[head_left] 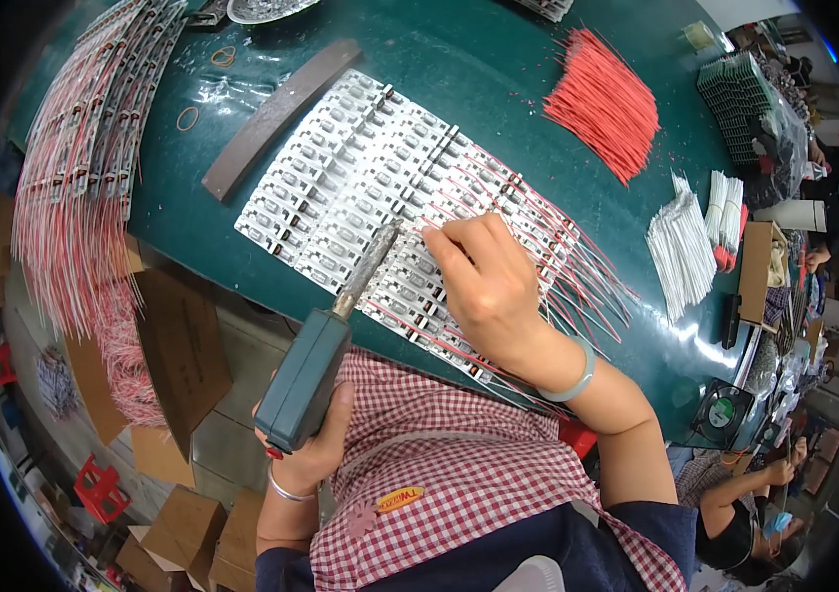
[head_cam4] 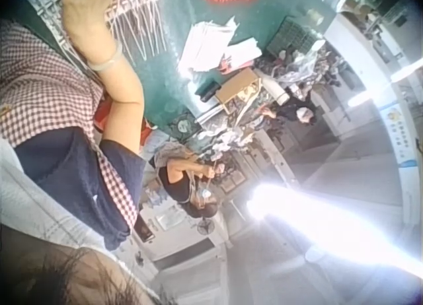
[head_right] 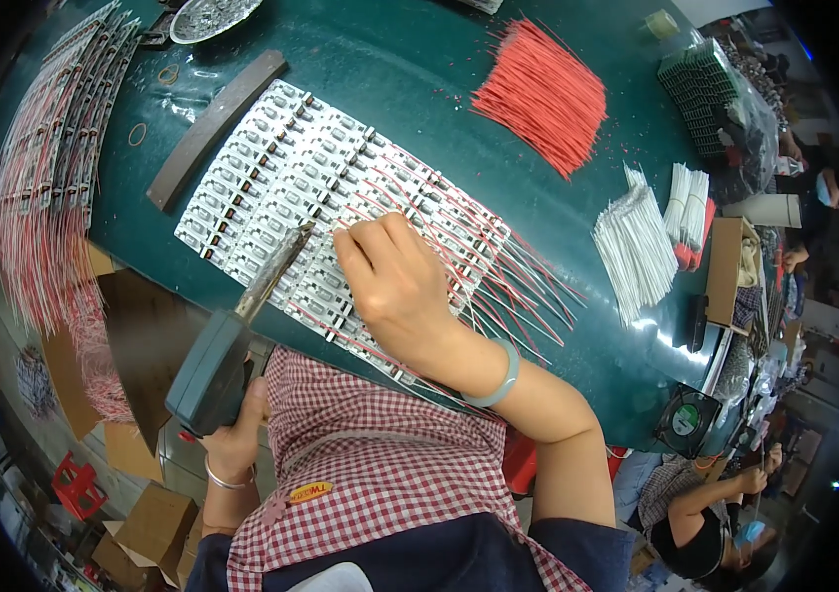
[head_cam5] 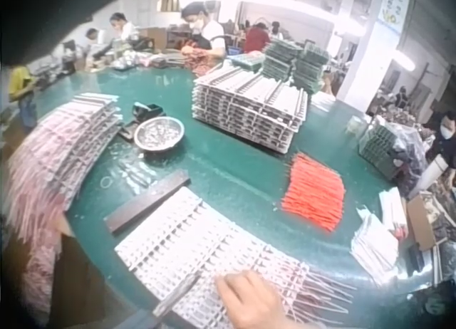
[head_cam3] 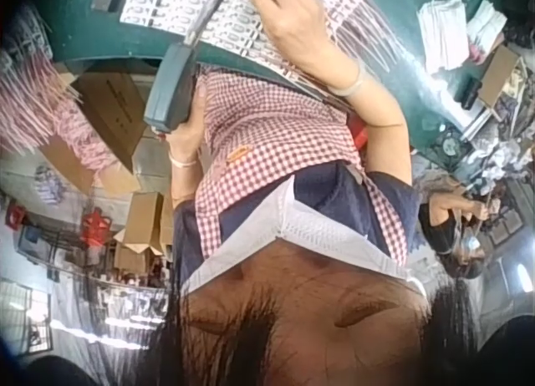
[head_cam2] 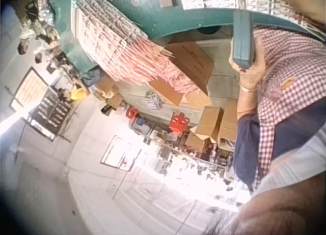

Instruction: The person assembles circuit boards by positioning wires onto the board panel and soldering them using a handheld soldering iron.

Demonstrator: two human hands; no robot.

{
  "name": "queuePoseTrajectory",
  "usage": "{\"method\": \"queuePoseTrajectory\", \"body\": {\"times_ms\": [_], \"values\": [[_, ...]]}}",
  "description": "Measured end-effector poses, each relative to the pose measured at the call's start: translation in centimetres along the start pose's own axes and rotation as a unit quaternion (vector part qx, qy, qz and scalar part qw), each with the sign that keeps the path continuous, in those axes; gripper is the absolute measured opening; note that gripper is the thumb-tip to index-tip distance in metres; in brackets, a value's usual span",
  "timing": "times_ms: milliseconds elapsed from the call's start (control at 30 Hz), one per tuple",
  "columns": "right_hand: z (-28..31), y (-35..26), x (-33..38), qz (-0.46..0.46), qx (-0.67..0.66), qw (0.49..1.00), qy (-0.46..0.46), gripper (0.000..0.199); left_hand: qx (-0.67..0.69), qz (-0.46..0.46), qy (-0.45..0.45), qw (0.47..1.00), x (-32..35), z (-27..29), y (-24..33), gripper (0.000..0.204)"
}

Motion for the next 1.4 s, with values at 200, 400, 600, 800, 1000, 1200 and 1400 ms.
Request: {"method": "queuePoseTrajectory", "body": {"times_ms": [200, 400, 600, 800, 1000, 1200, 1400], "values": [[-0.4, 0.2, 0.3, -0.007, 0.005, 1.000, 0.003, 0.031, 0.028, 0.025, -0.003, 0.999, -0.2, -0.4, 0.0, 0.025], [-0.4, 0.1, 0.3, -0.007, 0.015, 1.000, -0.006, 0.031, 0.017, -0.045, -0.012, 0.999, -1.5, -0.7, 1.1, 0.024], [-0.5, 0.2, 0.4, -0.002, 0.025, 0.999, -0.031, 0.030, 0.007, -0.029, -0.025, 0.999, -1.7, -0.8, 1.4, 0.023], [-0.4, 0.2, 0.3, 0.001, 0.030, 0.999, -0.026, 0.031, 0.011, -0.022, -0.025, 0.999, 0.1, -0.4, -0.9, 0.024], [-0.3, 0.1, 0.2, 0.007, 0.029, 0.999, -0.032, 0.030, 0.004, -0.086, -0.033, 0.996, -0.7, -0.1, 0.6, 0.037], [0.5, -0.2, -0.1, -0.031, 0.025, 0.997, -0.062, 0.031, 0.071, -0.042, -0.043, 0.996, -2.7, -0.8, 2.1, 0.044], [2.0, 2.6, -2.4, -0.073, 0.016, 0.997, -0.025, 0.025, 0.065, -0.034, -0.042, 0.996, -4.6, -1.3, 2.6, 0.044]]}}
Point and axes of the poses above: each hand's wrist, its own x-axis away from the middle knuckle, its own z-axis out of the back of the hand, y = z × x, the point moved 4 cm from there along -x, towards the middle knuckle, and after that the axes turned 10 degrees about -z, right-handed, at the moved point
